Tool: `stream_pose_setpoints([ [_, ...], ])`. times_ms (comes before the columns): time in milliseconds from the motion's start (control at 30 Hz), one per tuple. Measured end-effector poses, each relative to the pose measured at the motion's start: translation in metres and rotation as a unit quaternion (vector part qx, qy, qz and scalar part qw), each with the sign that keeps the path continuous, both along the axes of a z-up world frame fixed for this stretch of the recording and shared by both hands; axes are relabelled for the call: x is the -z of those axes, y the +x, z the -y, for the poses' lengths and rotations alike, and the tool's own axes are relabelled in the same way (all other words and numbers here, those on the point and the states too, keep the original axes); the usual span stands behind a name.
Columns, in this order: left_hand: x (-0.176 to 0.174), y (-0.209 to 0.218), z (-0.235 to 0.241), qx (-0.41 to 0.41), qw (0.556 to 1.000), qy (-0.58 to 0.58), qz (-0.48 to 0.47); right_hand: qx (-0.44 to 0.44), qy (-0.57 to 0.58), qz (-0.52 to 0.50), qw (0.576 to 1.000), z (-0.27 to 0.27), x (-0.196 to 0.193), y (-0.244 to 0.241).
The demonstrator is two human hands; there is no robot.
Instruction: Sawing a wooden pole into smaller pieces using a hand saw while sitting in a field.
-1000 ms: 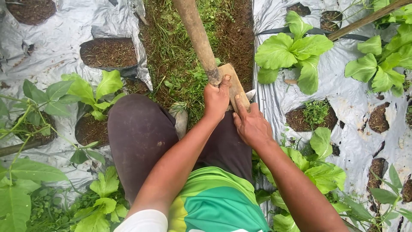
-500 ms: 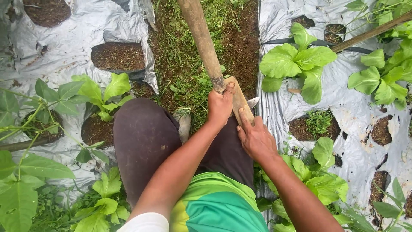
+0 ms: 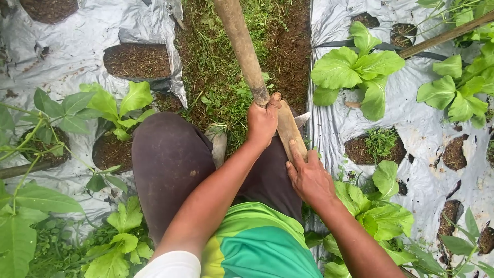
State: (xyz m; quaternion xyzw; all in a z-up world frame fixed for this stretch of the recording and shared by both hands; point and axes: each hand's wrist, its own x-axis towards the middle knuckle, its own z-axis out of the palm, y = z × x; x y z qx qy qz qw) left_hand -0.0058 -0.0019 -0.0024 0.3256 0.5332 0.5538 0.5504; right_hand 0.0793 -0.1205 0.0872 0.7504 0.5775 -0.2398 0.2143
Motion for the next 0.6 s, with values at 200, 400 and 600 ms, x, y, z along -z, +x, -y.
stream_pose_setpoints([
  [200,0.000,0.008,0.000,0.009,1.000,0.014,-0.002,0.002,0.038,0.004,0.999,-0.037,0.017,0.004],
  [400,-0.008,-0.001,-0.006,0.000,1.000,0.002,0.005,0.015,-0.006,0.000,1.000,-0.010,-0.001,-0.002],
  [600,-0.003,0.006,0.003,0.010,1.000,0.010,-0.008,0.005,0.024,0.016,1.000,-0.033,0.019,0.003],
])
